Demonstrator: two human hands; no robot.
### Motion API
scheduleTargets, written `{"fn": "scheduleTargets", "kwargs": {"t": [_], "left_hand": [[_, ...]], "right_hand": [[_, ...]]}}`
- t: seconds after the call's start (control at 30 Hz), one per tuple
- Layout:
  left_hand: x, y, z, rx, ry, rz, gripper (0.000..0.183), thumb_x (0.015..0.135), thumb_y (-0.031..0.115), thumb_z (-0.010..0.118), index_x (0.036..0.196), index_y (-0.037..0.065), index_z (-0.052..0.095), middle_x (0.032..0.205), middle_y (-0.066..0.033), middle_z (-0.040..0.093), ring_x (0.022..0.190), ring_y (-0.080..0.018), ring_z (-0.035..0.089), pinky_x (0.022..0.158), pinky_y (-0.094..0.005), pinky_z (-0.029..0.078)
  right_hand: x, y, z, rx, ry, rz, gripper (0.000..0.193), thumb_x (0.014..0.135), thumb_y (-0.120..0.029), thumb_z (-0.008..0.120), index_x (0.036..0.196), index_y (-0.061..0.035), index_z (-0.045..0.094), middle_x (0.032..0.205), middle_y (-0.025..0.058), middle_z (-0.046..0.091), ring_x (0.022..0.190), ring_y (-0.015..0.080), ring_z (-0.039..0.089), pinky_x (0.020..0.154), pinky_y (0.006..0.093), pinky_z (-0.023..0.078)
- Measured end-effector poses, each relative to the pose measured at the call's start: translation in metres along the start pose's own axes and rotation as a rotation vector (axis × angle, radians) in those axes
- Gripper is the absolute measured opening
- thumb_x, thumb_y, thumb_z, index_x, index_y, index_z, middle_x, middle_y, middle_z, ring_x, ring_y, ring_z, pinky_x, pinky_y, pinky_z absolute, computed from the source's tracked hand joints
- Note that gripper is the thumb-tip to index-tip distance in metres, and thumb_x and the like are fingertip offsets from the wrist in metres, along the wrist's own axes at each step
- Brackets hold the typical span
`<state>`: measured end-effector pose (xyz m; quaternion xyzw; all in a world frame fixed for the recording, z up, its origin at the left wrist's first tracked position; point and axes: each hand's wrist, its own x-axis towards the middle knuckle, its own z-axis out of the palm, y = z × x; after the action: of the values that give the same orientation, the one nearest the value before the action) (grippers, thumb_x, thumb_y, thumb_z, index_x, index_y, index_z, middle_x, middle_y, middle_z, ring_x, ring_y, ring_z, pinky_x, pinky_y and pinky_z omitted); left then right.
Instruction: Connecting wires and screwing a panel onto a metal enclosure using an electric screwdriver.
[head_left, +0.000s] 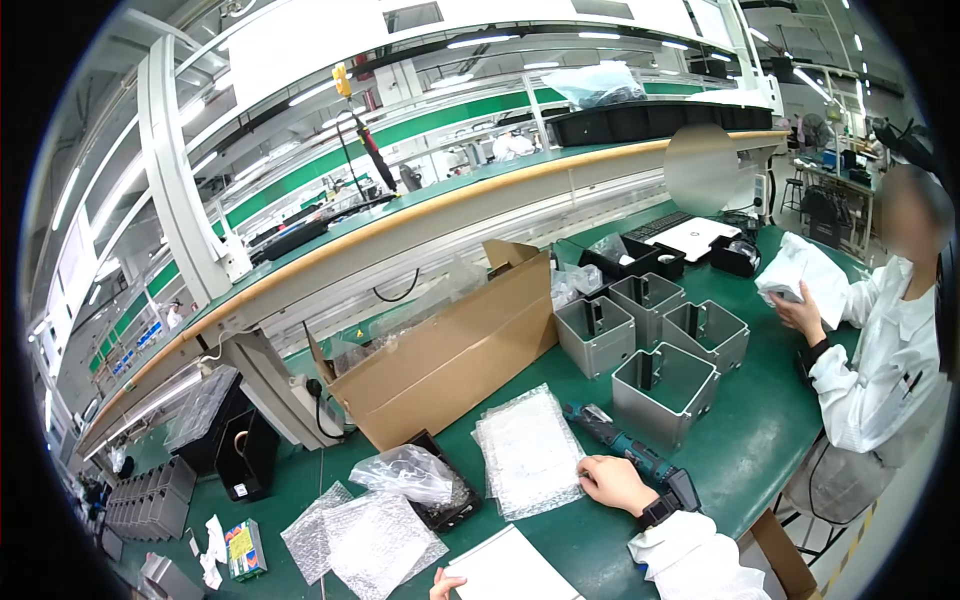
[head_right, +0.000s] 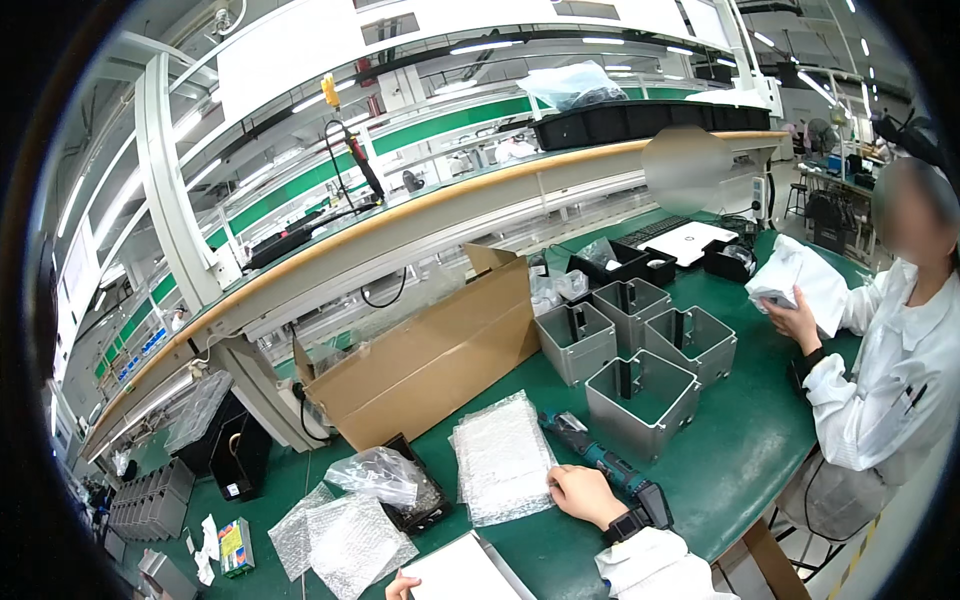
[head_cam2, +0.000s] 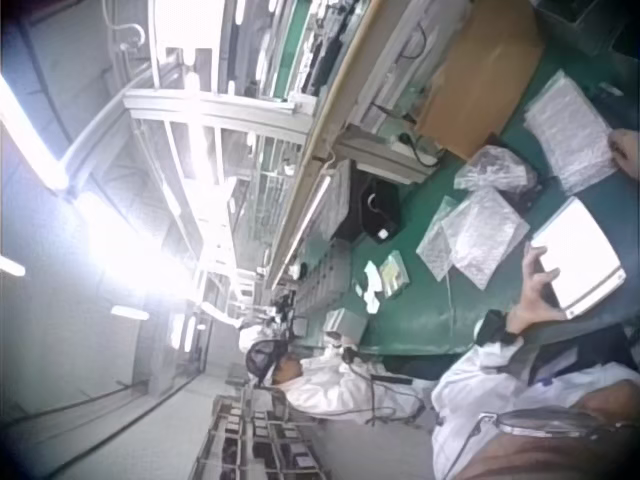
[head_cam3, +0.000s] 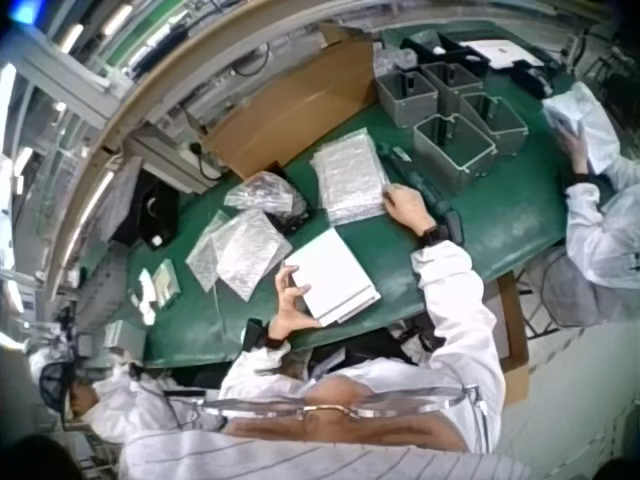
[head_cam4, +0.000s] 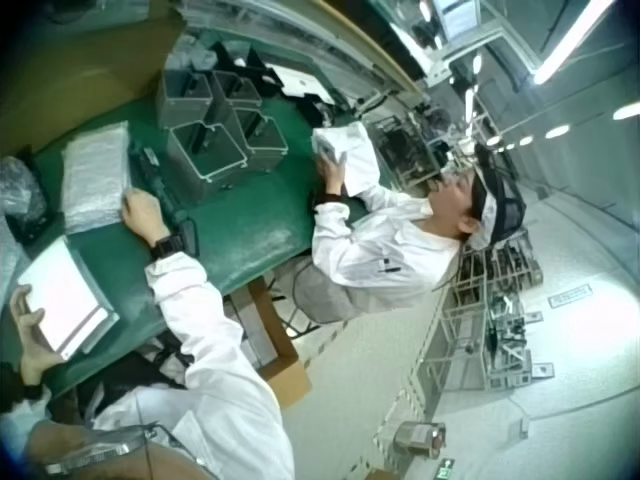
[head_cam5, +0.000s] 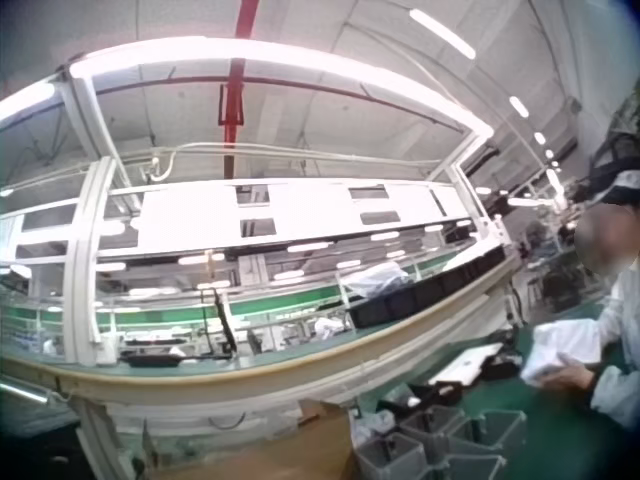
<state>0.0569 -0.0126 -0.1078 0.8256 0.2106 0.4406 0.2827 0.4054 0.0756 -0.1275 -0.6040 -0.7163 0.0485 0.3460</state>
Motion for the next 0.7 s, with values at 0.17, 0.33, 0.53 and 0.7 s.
{"fn": "scheduleTargets", "kwargs": {"t": [0.17, 0.33, 0.53, 0.7], "left_hand": [[0.021, 0.024, -0.017, 0.129, -0.158, -0.103, 0.085, 0.056, 0.061, 0.076, 0.121, 0.013, 0.047, 0.132, -0.0245, 0.028, 0.122, -0.0445, 0.029, 0.102, -0.0603, 0.018], [0.072, 0.07, -0.036, 0.578, -0.598, -0.121, 0.091, 0.062, 0.073, 0.059, 0.135, 0.021, 0.042, 0.141, -0.0239, 0.027, 0.125, -0.0539, 0.021, 0.099, -0.0681, 0.014], [0.117, 0.09, -0.021, 0.756, -0.73, -0.146, 0.09, 0.063, 0.072, 0.059, 0.138, 0.027, 0.037, 0.143, -0.0225, 0.028, 0.127, -0.0541, 0.021, 0.097, -0.0688, 0.017], [0.147, 0.089, 0.001, 0.655, -0.795, -0.113, 0.084, 0.064, 0.06, 0.066, 0.136, 0.027, 0.039, 0.141, -0.0243, 0.03, 0.11, -0.051, 0.043, 0.085, -0.0622, 0.038]], "right_hand": [[0.006, -0.006, 0.0, 0.008, -0.018, 0.011, 0.013, 0.076, -0.016, 0.06, 0.086, -0.0075, 0.062, 0.083, 0.0106, 0.065, 0.077, 0.0282, 0.063, 0.068, 0.0375, 0.051], [0.004, -0.002, 0.0, 0.015, 0.012, 0.018, 0.012, 0.075, -0.014, 0.061, 0.084, -0.007, 0.061, 0.075, 0.0104, 0.062, 0.068, 0.0271, 0.062, 0.061, 0.0375, 0.049], [0.005, -0.003, -0.001, -0.011, 0.011, 0.013, 0.011, 0.073, -0.012, 0.063, 0.082, -0.0059, 0.06, 0.071, 0.0093, 0.06, 0.064, 0.0256, 0.061, 0.058, 0.0374, 0.048], [0.005, -0.003, 0.005, 0.022, 0.037, -0.001, 0.014, 0.071, -0.01, 0.065, 0.083, -0.0045, 0.06, 0.065, 0.0079, 0.057, 0.061, 0.025, 0.058, 0.056, 0.0362, 0.046]]}}
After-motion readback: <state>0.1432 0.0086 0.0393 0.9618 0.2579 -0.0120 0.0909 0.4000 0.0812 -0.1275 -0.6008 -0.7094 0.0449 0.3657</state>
